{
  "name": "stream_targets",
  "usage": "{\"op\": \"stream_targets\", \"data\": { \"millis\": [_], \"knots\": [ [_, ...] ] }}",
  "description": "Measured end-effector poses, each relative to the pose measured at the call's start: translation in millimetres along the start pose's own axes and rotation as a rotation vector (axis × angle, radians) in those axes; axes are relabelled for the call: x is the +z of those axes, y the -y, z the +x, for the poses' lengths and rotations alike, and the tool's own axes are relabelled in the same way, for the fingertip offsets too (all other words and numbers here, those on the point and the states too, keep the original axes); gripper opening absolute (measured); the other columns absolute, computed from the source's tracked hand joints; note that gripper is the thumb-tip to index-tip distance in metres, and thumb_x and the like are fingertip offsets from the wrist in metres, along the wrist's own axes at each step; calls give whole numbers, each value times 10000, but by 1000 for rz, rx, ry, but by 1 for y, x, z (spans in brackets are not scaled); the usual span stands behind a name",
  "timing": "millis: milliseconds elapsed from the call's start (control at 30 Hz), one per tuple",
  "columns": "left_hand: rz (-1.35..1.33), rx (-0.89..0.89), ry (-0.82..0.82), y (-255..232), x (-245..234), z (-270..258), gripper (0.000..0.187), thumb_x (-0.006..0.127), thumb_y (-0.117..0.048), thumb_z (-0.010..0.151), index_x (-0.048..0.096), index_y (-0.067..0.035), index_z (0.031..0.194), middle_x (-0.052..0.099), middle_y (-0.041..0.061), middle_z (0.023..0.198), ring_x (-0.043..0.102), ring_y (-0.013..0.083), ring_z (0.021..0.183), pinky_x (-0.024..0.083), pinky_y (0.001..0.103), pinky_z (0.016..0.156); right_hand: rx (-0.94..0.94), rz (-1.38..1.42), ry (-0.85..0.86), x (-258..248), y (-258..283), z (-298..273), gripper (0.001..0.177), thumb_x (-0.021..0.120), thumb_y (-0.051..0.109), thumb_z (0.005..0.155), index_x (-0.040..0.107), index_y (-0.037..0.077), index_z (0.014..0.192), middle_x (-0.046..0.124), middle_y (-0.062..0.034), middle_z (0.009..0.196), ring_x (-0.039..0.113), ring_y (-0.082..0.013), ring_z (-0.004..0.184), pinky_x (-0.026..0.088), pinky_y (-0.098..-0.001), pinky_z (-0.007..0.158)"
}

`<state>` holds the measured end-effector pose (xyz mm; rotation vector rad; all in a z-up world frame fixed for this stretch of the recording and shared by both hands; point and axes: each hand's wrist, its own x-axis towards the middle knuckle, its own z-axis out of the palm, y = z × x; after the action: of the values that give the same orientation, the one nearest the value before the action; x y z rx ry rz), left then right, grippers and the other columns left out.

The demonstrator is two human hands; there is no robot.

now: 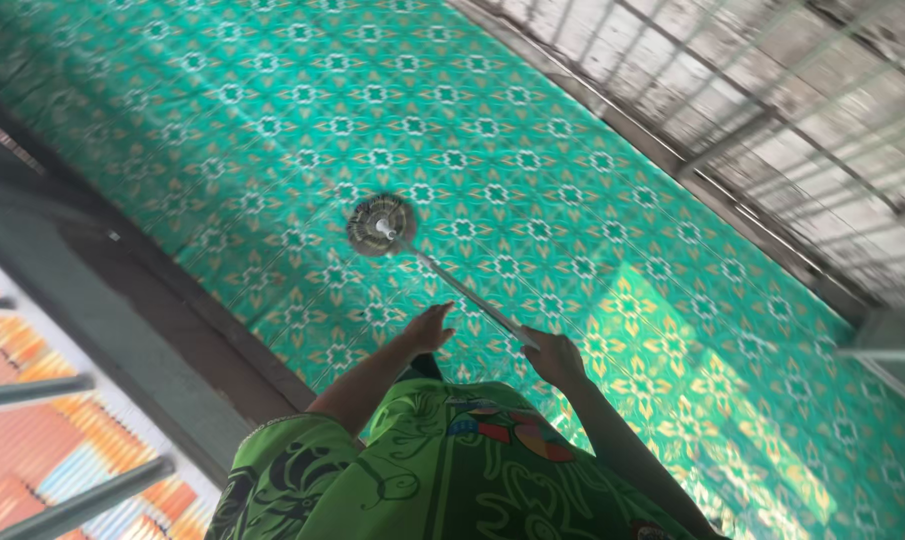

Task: The person mops a patterned green tiled floor by moving a mop head across the surface.

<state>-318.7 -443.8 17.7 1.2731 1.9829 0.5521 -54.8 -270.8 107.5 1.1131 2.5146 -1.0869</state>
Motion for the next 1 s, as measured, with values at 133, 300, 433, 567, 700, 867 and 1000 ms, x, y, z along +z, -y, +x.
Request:
{"op": "stream_targets", "data": {
  "millis": [133, 300, 433, 567, 700, 867, 1000],
  "knots": [
    [-45, -263, -278, 71, -69, -27, 741, 693, -375, 937, 356, -156, 1559, 474, 192, 1531, 480, 400, 1383, 430, 518, 1101, -355, -267, -107, 5, 56, 94, 512, 626, 150, 860, 694, 286, 1349, 686, -129, 948, 704, -345, 874, 569, -498, 744],
    [-232, -501, -497, 115, -96, -69, 697, 672, -377, 916, 407, -191, 1532, 624, 128, 1436, 644, 349, 1226, 502, 485, 1032, -421, -328, -27, 23, 134, 169, 465, 637, 176, 878, 674, 238, 1337, 643, -154, 1029, 694, -372, 864, 569, -516, 764],
    [-408, -463, -653, 128, -92, -84, 655, 690, -365, 909, 456, -147, 1480, 694, 120, 1332, 751, 308, 1045, 567, 446, 933, -554, -342, -104, 16, 191, 212, 526, 660, 168, 842, 640, 136, 1367, 685, -186, 1040, 691, -399, 908, 562, -546, 775],
    [-541, -471, -757, 138, -98, -77, 609, 702, -333, 914, 493, -131, 1450, 712, 120, 1287, 764, 301, 1007, 586, 419, 898, -526, -163, -152, -15, 224, 269, 415, 734, 193, 838, 722, 113, 1246, 730, -193, 929, 714, -362, 784, 567, -493, 698],
    [-594, -520, -754, 167, -126, -56, 576, 698, -316, 928, 503, -126, 1436, 725, 116, 1288, 754, 299, 1039, 570, 412, 914, 78, 451, 35, -72, 221, 332, 307, 723, 164, 919, 723, 32, 1196, 670, -109, 740, 593, -165, 525, 461, -342, 442],
    [-652, -531, -723, 213, -187, -13, 515, 682, -315, 937, 548, -122, 1395, 729, 103, 1270, 751, 294, 1061, 572, 412, 930, 115, 526, 87, -117, 250, 374, 334, 698, 143, 934, 710, -2, 1236, 681, -109, 767, 560, -118, 516, 456, -301, 435],
    [-606, -443, -657, 248, -252, 31, 463, 668, -306, 952, 588, -114, 1366, 743, 105, 1249, 749, 282, 1094, 569, 403, 951, 118, 591, 136, -120, 298, 388, 347, 652, 127, 946, 691, -7, 1263, 674, -122, 762, 551, -137, 488, 436, -317, 415]
  ]
}}
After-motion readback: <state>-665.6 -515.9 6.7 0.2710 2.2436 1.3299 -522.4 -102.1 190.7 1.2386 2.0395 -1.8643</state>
